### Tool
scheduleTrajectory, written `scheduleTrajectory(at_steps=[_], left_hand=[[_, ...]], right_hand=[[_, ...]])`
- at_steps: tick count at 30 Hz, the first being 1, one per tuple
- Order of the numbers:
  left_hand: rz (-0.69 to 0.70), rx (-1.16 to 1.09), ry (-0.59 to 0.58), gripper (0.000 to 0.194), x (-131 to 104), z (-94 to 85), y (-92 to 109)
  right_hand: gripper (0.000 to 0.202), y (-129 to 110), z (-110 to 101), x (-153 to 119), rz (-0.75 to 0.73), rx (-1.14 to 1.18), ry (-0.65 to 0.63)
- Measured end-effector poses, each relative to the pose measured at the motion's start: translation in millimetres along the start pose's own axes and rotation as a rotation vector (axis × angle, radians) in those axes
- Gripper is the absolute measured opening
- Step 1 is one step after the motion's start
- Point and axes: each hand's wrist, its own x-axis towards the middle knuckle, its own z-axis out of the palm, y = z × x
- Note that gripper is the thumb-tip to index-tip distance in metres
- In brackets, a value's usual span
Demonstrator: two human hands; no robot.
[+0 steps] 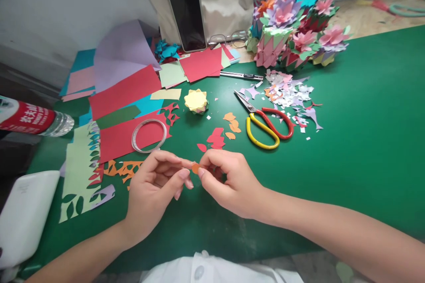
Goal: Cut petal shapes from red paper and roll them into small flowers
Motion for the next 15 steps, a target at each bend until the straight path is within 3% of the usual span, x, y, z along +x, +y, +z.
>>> scheduleTrajectory(at_steps=[3,8,15], left_hand=[[-0.037,0.028,-0.014,0.016,0.3,-0.7,1.2],[-0.09,0.021,-0.049,0.015,0.9,1.2,-0.1],[-0.124,0.046,-0.056,0.013,2.7,0.0,-2.0]], right_hand=[[0.016,0.9,-3.5,1.2,-0.067,-0.095,-0.043],[0.014,2.6,-3.4,1.3,-0.151,-0.167,-0.005],[0.009,4.6,-1.8,-0.1,-0.119,-0.143,0.011]])
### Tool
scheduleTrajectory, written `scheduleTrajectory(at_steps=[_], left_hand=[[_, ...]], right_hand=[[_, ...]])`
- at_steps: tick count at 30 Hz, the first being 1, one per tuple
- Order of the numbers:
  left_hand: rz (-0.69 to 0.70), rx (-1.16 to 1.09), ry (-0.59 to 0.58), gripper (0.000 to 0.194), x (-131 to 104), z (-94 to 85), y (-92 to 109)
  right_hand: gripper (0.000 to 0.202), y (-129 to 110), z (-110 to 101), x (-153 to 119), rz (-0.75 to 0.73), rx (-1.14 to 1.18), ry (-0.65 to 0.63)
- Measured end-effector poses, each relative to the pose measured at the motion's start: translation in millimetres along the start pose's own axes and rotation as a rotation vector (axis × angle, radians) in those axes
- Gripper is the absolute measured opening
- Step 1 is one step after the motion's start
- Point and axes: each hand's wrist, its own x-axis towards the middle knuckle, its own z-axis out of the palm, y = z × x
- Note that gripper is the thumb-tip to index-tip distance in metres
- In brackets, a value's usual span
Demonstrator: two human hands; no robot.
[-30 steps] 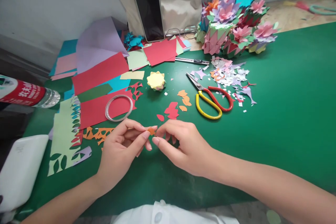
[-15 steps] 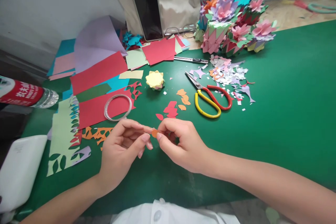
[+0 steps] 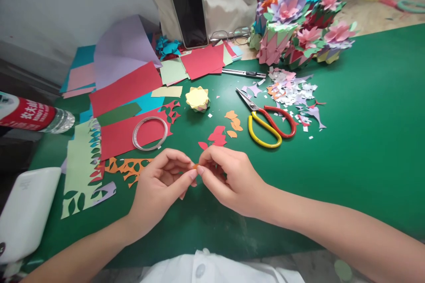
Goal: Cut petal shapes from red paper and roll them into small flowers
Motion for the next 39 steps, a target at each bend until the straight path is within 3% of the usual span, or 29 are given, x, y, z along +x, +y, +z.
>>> scheduleTrajectory(at_steps=[3,9,14,39], left_hand=[[-0.008,0.039,-0.018,0.015,0.8,-2.3,0.2],[0.051,0.169,-0.066,0.007,3.2,-7.4,2.4],[0.11,0.245,-0.081,0.008,4.7,-10.2,0.3],[0.383,0.424,-0.03,0.007,5.1,-11.5,-0.4]], right_hand=[[0.01,-2.1,-1.4,2.4,0.095,0.125,-0.015],[0.023,-3.2,-5.7,9.6,0.437,0.613,-0.114],[0.024,-0.6,-6.8,8.7,0.517,0.754,-0.166],[0.022,-3.8,-8.8,7.2,0.327,0.333,-0.154]])
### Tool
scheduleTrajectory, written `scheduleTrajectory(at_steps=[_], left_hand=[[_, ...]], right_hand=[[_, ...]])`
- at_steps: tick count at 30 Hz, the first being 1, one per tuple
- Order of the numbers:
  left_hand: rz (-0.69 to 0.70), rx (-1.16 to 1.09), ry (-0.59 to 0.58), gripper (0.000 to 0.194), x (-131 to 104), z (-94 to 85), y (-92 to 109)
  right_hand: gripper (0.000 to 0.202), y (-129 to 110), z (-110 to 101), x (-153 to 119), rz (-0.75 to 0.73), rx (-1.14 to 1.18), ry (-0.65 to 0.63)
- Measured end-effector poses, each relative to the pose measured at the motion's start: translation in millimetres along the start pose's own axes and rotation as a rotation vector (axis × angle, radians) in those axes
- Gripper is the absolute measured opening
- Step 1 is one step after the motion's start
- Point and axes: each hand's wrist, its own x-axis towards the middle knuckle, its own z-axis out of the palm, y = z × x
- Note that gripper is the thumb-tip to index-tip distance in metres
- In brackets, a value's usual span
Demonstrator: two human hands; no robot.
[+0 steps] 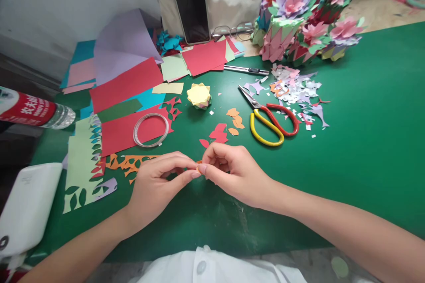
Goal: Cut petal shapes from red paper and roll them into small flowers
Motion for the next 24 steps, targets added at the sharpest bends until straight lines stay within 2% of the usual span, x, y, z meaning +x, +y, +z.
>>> scheduleTrajectory(at_steps=[8,13,19,21,24], left_hand=[[0.074,0.02,0.018,0.007,-0.7,-0.2,-2.4],[0.154,0.007,0.04,0.007,0.2,-0.8,-2.5],[0.106,-0.001,0.033,0.007,-0.4,-1.5,-1.4],[0.114,-0.009,0.03,0.007,-0.6,-1.7,-1.0],[0.1,-0.035,0.025,0.008,-0.3,-2.1,0.0]], right_hand=[[0.015,-0.1,-2.6,-0.8,-0.13,-0.171,0.013],[0.013,-3.4,-4.4,-0.8,-0.054,-0.081,-0.017],[0.01,-5.3,-3.9,-2.6,-0.007,0.024,-0.028],[0.006,-4.9,-3.6,-3.8,-0.07,0.021,-0.009],[0.005,-3.8,-3.6,-5.7,-0.255,-0.071,0.02]])
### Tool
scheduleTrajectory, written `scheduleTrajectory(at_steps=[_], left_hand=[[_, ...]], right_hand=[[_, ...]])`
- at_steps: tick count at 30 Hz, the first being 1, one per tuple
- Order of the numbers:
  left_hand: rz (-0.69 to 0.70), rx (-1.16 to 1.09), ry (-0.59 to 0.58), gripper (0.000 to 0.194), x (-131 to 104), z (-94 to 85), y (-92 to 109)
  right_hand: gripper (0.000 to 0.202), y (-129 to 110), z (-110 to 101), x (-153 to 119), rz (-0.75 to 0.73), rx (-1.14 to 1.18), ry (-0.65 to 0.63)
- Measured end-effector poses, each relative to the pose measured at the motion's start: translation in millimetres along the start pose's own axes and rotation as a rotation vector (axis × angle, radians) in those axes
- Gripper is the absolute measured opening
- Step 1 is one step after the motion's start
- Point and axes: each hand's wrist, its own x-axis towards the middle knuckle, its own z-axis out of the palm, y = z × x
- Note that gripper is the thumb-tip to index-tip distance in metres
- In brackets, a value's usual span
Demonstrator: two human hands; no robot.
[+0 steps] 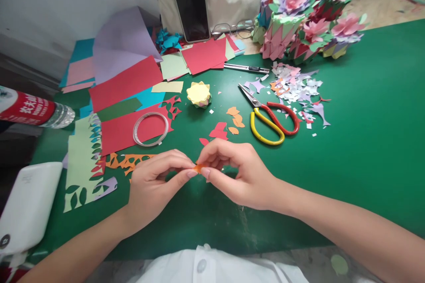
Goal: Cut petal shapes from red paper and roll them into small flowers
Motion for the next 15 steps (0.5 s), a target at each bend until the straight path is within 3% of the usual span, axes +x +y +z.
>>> scheduleTrajectory(at_steps=[5,15], left_hand=[[-0.068,-0.099,-0.017,0.008,0.1,0.0,0.9],[-0.174,-0.2,-0.032,0.007,-1.8,0.3,-1.3]], right_hand=[[0.012,1.7,0.9,-0.5,-0.222,-0.231,0.047],[0.017,2.0,1.0,2.5,-0.342,-0.283,0.099]])
